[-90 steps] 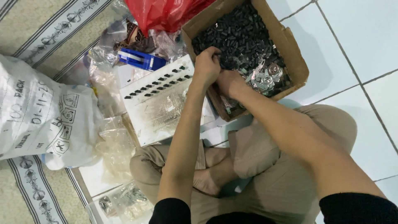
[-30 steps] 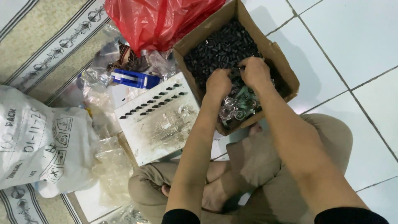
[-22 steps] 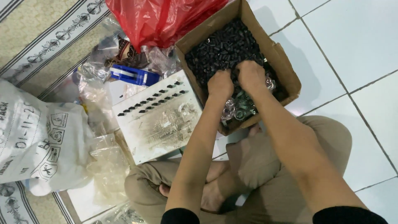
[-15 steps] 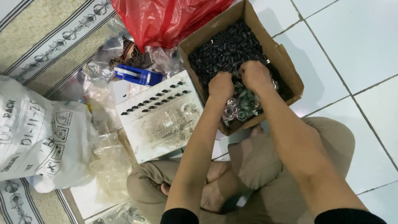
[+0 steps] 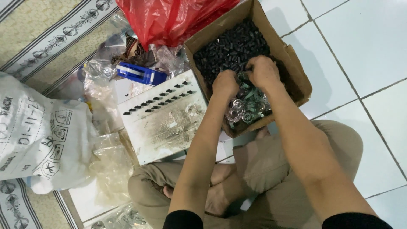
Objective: Assembling a component panel by picking small black parts from a box and inserting them into a white board.
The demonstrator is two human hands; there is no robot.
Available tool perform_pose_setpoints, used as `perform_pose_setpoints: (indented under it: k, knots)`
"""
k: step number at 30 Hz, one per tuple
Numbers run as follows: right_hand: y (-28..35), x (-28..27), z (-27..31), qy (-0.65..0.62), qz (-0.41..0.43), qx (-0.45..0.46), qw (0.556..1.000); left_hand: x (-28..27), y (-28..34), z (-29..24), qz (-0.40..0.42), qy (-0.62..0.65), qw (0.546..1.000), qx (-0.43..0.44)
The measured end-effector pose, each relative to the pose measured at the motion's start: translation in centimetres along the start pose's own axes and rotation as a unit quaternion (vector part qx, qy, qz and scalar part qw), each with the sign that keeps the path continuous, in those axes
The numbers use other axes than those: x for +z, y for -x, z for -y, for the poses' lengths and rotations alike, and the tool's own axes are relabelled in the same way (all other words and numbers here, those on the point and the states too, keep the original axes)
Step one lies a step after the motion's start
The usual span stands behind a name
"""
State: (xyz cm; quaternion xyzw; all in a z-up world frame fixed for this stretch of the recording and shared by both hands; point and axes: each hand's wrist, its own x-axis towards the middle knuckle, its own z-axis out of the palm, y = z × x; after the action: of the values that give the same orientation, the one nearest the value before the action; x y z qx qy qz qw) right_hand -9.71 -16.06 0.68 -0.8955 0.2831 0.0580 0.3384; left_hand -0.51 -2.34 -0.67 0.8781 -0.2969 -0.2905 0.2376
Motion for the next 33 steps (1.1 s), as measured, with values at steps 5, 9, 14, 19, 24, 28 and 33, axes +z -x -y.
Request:
perform_pose_setpoints:
  k: [5, 9, 14, 19, 24, 28, 33]
  knots:
    - [-1.1, 2.3, -0.6, -0.062, 0.033, 0.0, 0.998, -0.4, 0.0, 0.2, -0.019, 0.08, 0.996, -0.045]
    - [-1.1, 2.8, -0.7, -0.183, 0.027, 0.019, 0.983, -0.3, -0.3, 0.5, -0.031, 0.159, 0.984, -0.08]
    - [-1.8, 4.0, -2.4, -0.216, -0.004, 0.018, 0.976, 1.3, -1.8, 2.5, -0.042, 0.225, 0.97, -0.085]
    - [-1.6, 3.4, -1.6, -0.208, -0.001, -0.004, 0.978, 0.8, -0.7, 2.1, -0.08, 0.287, 0.951, -0.081]
    - [-1.0, 3.0, -1.4, -0.219, -0.027, -0.049, 0.974, -2.8, 4.4, -0.2, -0.043, 0.481, 0.875, -0.037]
    - [2.1, 0.6, 2.0, -0.187, -0.035, -0.101, 0.977, -3.3, 9.7, 1.8, -0.082, 0.568, 0.819, -0.019]
    - [5.4, 0.9, 4.2, -0.226, -0.013, -0.179, 0.957, -3.0, 17.5, 7.3, -0.185, 0.519, 0.834, 0.017]
